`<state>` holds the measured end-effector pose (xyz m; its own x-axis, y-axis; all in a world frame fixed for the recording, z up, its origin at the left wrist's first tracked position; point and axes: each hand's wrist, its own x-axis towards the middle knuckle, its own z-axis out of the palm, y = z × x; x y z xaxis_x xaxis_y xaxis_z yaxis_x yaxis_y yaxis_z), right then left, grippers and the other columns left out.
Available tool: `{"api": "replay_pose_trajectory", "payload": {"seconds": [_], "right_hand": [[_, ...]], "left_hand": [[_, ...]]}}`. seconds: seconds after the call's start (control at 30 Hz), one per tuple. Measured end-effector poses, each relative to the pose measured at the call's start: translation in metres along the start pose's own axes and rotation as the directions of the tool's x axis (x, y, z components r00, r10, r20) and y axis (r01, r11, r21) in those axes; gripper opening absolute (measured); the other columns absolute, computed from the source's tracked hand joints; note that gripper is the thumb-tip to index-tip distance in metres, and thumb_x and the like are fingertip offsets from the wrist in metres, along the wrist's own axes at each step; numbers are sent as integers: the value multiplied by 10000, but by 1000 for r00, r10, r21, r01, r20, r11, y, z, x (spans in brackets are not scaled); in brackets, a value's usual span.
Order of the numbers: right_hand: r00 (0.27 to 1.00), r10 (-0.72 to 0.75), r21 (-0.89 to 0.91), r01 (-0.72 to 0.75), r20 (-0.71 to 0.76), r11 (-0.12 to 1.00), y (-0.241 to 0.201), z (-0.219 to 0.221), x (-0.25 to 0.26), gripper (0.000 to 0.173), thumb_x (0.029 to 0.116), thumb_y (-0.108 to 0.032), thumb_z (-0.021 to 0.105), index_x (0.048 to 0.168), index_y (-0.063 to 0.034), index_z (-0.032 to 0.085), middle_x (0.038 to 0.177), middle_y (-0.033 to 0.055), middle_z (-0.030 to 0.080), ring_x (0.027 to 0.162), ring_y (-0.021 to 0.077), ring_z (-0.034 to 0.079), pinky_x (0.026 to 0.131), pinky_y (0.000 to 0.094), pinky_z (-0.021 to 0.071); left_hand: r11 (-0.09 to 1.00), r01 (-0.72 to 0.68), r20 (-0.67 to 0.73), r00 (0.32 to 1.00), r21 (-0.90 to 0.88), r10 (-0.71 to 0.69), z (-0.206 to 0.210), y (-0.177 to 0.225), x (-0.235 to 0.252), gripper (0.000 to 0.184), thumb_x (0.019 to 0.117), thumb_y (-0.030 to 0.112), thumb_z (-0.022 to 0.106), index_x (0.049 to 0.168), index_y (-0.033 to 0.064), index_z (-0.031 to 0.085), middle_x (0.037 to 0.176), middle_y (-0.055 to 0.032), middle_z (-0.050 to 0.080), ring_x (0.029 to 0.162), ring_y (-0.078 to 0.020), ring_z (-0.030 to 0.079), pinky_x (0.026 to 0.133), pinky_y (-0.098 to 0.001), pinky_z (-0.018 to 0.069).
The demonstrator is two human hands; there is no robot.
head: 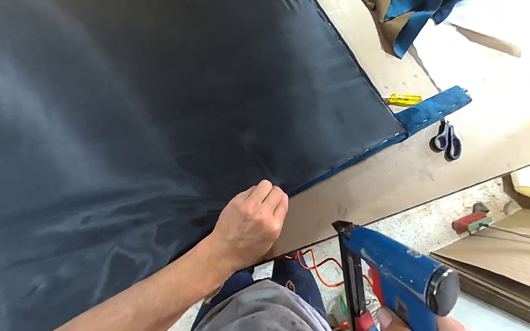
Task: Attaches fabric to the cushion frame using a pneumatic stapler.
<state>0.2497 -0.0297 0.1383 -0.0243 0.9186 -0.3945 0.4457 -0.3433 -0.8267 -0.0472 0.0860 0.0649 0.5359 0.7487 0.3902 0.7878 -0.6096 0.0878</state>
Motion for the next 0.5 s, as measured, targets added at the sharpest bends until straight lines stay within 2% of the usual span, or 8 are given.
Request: {"api": "replay_pose_trajectory", "payload": {"seconds": [0.17,0.37,0.43,0.5], "right_hand": [[999,-5,-108,10,48,994,-50,-6,48,202,969,-214,645,1006,-15,651,716,47,703,613,189,710,576,430,626],[998,19,-248,-2,65,969,-74,-8,78,211,956,-213,650,1014,-9,641,715,36,700,620,178,713,595,415,633],[997,34,-262,-17,62,965,-79,-6,83,215,955,-206,646,1029,-4,646,711,35,696,609,181,708,583,417,631],[996,58,-287,-37,66,957,-82,-3,86,217,952,-218,646,1019,-12,650,706,29,694,604,179,705,575,416,629]], "left_hand": [[1000,-23,-8,1000,-8,23,4,4,-2,249,987,-9,474,954,-17,720,903,-113,690,801,-241,655,628,-330,529],[993,6,-62,998,-115,-13,10,-5,-9,247,989,14,471,1015,-1,717,912,-88,683,799,-226,639,635,-316,525],[994,5,-54,998,-110,-11,8,-4,-7,249,1009,10,451,972,-5,697,904,-95,674,775,-224,632,602,-310,507],[995,7,-44,999,-101,-11,5,0,-5,268,1011,0,447,879,6,679,917,-105,679,755,-217,634,578,-304,503]]}}
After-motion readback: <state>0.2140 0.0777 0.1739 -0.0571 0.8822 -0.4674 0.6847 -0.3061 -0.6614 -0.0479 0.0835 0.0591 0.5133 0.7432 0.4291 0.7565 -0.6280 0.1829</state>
